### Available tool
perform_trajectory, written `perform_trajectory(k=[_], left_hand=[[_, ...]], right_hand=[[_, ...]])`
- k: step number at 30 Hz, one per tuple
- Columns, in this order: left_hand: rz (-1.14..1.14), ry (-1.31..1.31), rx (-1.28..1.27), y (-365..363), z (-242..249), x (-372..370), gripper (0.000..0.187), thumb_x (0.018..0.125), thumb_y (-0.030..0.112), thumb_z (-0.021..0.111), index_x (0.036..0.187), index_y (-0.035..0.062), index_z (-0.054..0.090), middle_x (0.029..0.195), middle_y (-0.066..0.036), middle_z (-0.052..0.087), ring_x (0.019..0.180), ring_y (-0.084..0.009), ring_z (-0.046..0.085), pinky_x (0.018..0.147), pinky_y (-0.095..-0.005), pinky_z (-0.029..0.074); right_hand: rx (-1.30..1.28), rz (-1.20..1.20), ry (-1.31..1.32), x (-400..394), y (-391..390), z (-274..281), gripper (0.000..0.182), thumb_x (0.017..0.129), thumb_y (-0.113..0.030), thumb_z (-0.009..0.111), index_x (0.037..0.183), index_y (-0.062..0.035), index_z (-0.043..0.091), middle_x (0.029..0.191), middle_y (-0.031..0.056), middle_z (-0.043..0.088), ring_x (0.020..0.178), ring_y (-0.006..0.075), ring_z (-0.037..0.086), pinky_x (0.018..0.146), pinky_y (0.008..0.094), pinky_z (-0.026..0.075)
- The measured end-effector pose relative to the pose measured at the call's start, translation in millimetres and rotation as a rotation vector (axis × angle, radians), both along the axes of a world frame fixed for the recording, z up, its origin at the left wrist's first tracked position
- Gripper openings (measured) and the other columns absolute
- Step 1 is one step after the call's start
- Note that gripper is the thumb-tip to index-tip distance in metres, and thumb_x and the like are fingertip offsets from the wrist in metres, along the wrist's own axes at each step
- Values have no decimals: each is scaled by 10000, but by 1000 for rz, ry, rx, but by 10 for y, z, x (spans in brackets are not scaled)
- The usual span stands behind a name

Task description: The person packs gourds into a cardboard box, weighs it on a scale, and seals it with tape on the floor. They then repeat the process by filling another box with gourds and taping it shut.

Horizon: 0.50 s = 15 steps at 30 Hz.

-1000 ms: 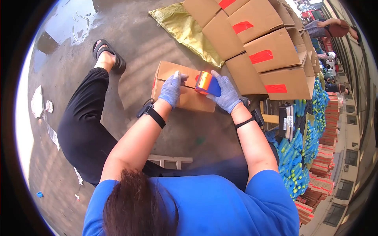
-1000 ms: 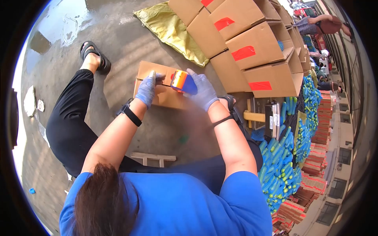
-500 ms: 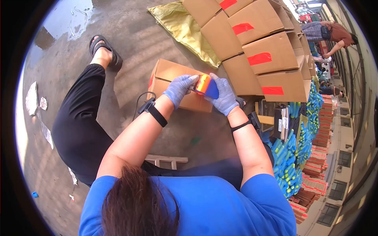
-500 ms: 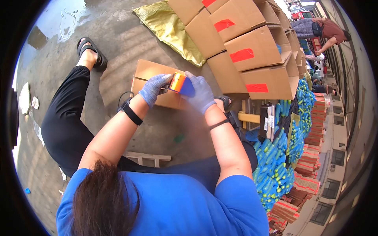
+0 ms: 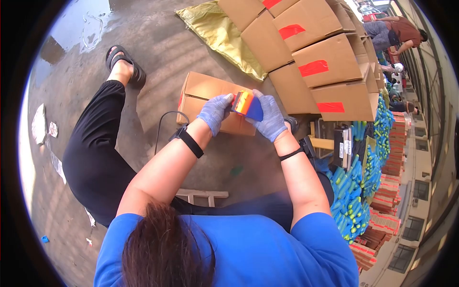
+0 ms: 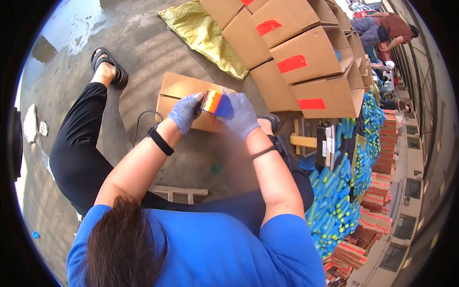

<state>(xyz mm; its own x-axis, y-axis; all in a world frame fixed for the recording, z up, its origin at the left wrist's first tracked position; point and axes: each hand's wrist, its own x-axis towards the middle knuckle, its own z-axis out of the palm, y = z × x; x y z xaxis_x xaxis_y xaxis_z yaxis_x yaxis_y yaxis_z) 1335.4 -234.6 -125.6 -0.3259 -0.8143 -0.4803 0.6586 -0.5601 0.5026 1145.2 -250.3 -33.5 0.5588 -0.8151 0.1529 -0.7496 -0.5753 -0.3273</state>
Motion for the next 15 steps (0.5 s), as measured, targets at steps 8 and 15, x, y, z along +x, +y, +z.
perform_trajectory(k=[8, 15], left_hand=[[146, -607, -207, 36, -142, -160, 229, 1010, 208, 584, 1060, 17, 700, 895, -45, 703, 815, -119, 625, 781, -275, 507], [-185, 17, 61, -206, -13, 100, 308, 918, 446, 679, 933, 139, 700, 825, 9, 687, 703, -112, 582, 620, -211, 382]], right_hand=[[-84, 10, -146, 64, -28, -31, 412, 673, -197, 806, 1023, -92, 618, 877, 140, 654, 855, 380, 602, 792, 462, 495], [39, -2, -87, -173, -20, -239, 317, 681, -195, 797, 928, -86, 632, 850, 142, 644, 819, 374, 604, 749, 457, 490]])
